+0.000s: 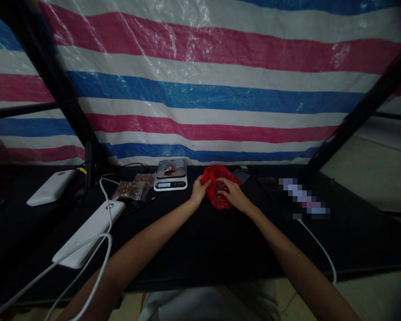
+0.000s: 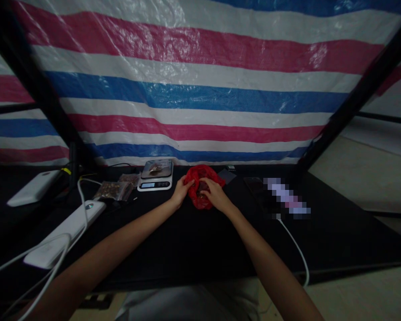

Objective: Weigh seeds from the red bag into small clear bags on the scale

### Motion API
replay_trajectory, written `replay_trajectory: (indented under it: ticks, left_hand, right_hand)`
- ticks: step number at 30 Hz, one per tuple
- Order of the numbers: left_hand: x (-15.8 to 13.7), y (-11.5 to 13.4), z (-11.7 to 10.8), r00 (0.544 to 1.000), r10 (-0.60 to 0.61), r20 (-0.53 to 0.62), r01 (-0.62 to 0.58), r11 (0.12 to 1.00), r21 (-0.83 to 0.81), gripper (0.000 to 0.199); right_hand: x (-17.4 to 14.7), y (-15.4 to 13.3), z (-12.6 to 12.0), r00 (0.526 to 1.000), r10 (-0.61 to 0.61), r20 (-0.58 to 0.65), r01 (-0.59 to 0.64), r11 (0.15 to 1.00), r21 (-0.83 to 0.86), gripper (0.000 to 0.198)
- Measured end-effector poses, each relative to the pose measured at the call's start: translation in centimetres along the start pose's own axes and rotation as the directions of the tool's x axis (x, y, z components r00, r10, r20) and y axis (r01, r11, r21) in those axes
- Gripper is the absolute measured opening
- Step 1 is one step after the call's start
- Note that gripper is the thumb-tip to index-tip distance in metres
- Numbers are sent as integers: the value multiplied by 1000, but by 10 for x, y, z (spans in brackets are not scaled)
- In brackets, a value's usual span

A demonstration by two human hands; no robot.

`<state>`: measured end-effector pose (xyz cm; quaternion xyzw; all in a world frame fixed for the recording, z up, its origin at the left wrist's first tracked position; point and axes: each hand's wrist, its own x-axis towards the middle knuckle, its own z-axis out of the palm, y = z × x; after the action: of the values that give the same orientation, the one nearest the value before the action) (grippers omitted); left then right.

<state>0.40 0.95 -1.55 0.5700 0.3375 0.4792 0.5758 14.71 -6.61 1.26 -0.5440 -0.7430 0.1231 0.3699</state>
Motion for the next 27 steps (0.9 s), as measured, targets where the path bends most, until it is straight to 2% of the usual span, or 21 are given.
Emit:
replay_trajectory:
  ticks: [7,12,17,22,25,27]
  left_hand:
    - [1,-1,1,994,30,-107,-26,999,32,17]
    - [-1,1,1,987,66,-145,-47,990,130,11]
    - [-4,10,1,991,77,-112,-40,953,299,9]
    - [-8,14,3,997,6,-73,17,951,310,16]
    - [-12,11,7,994,78,-72,-49,940,339,25]
    - [-12,15,6,973,211,-94,-155,897,414,32]
  right_hand:
    - [4,13,1,989,146,-17,-136,957,256,36]
    - [5,19,-4,984,178,0,-161,892,423,37]
    - [6,17,-9,983,182,-10,-155,860,486,42]
    - [8,13,-16,981,183,-68,-120,842,526,43]
    - [9,12,-21,975,199,-97,-116,831,545,44]
    - [10,12,-24,966,224,-128,-121,832,542,45]
